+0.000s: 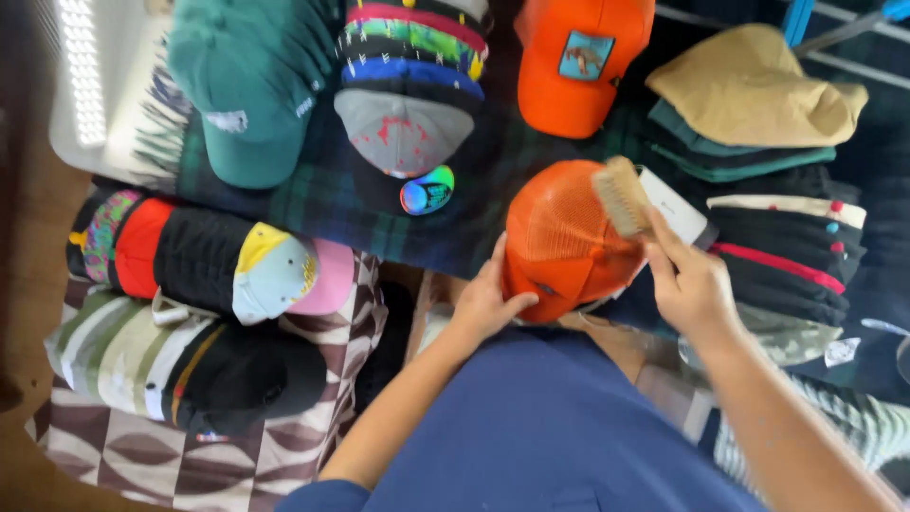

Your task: The person cleans an orange mesh hat by brushing it with a wooden brush and using a hairdryer to remove dust and debris.

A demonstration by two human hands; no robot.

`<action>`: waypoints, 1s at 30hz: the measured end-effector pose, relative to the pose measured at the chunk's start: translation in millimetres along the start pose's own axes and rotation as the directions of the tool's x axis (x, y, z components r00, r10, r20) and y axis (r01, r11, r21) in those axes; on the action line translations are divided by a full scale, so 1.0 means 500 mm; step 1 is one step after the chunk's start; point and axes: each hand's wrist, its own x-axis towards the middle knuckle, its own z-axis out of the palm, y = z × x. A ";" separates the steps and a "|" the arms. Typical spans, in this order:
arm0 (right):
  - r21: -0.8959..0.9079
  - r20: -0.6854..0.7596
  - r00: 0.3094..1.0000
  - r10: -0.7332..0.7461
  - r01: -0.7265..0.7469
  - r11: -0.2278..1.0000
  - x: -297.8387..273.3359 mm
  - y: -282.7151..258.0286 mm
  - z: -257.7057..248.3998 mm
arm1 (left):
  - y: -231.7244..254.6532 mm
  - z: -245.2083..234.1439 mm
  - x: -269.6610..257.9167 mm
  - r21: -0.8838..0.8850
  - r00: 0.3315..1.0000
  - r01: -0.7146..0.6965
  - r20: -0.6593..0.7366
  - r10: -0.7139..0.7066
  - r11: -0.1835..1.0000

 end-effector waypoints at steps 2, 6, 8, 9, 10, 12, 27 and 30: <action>0.167 -0.005 0.952 0.305 -0.300 0.939 -0.027 0.039 0.054 | 0.019 -0.020 0.007 0.014 1.000 -0.015 -0.002 0.015 1.000; 0.464 0.100 0.727 0.679 -0.638 0.615 -0.087 0.033 0.124 | -0.005 -0.011 0.015 0.039 0.999 -0.032 0.009 0.032 0.999; 0.472 0.174 0.712 0.681 -0.667 0.577 -0.101 0.042 0.105 | 0.002 -0.007 0.018 0.027 0.999 -0.039 0.018 0.039 0.999; 0.472 0.261 0.693 0.672 -0.699 0.538 -0.111 0.043 0.101 | 0.001 -0.007 0.014 0.013 0.999 -0.031 0.021 0.031 0.999; 0.468 0.265 0.682 0.681 -0.709 0.528 -0.129 0.044 0.079 | 0.002 -0.005 0.010 0.013 0.999 -0.026 0.035 0.025 1.000; 0.334 0.246 0.689 0.682 -0.721 0.608 -0.148 0.050 0.040 | 0.007 -0.007 0.016 0.006 0.999 -0.015 0.041 0.015 1.000; -0.344 0.061 0.992 0.115 -0.087 0.935 0.096 -0.132 -0.042 | 0.008 -0.023 0.006 0.094 0.994 0.006 0.112 -0.017 0.996; -0.126 0.117 0.991 0.061 -0.046 0.991 0.087 -0.185 -0.092 | -0.031 -0.003 0.021 0.115 0.998 -0.032 0.065 0.024 0.993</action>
